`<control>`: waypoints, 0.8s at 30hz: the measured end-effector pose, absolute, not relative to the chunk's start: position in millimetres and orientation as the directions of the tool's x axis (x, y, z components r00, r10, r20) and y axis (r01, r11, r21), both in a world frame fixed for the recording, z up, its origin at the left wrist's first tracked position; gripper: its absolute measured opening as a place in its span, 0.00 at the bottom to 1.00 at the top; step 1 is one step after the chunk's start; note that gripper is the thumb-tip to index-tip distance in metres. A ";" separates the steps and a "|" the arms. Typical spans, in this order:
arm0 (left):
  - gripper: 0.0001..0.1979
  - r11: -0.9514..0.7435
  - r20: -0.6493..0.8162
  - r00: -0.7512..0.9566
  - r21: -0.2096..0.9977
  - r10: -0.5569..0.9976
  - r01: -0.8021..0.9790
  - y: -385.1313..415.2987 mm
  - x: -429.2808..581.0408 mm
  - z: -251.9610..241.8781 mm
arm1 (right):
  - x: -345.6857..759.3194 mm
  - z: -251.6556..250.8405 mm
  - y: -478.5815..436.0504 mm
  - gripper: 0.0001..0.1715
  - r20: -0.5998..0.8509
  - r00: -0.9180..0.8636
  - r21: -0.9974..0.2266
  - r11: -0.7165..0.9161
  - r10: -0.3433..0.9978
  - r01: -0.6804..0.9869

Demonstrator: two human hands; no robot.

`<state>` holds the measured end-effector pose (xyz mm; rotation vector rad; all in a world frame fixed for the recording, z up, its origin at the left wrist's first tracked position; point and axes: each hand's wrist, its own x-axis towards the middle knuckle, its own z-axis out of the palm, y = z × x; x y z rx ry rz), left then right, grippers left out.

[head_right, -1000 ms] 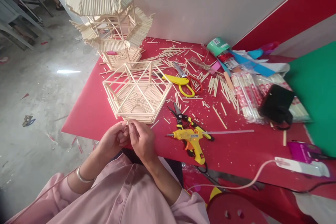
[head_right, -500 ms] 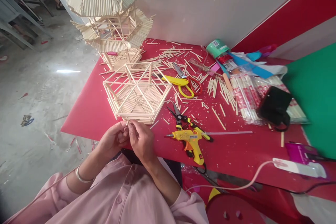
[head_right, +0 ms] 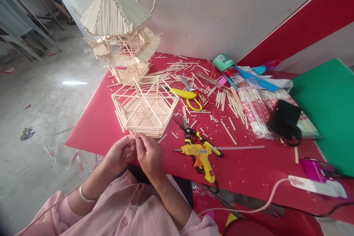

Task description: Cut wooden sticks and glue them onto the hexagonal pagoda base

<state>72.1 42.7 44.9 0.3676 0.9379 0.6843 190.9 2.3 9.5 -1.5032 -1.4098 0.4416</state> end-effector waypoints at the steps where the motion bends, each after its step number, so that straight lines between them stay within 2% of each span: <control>1: 0.15 0.733 -0.608 0.409 0.566 0.681 -0.378 42.6 72.0 44.1 | 190.9 9.8 2.4 0.13 0.350 0.256 -0.824 0.166 0.901 0.541; 24: 0.15 0.727 -0.606 0.401 0.561 0.687 -0.397 42.5 72.1 44.0 | 189.9 9.1 2.2 0.13 0.342 0.265 -0.827 0.155 0.901 0.541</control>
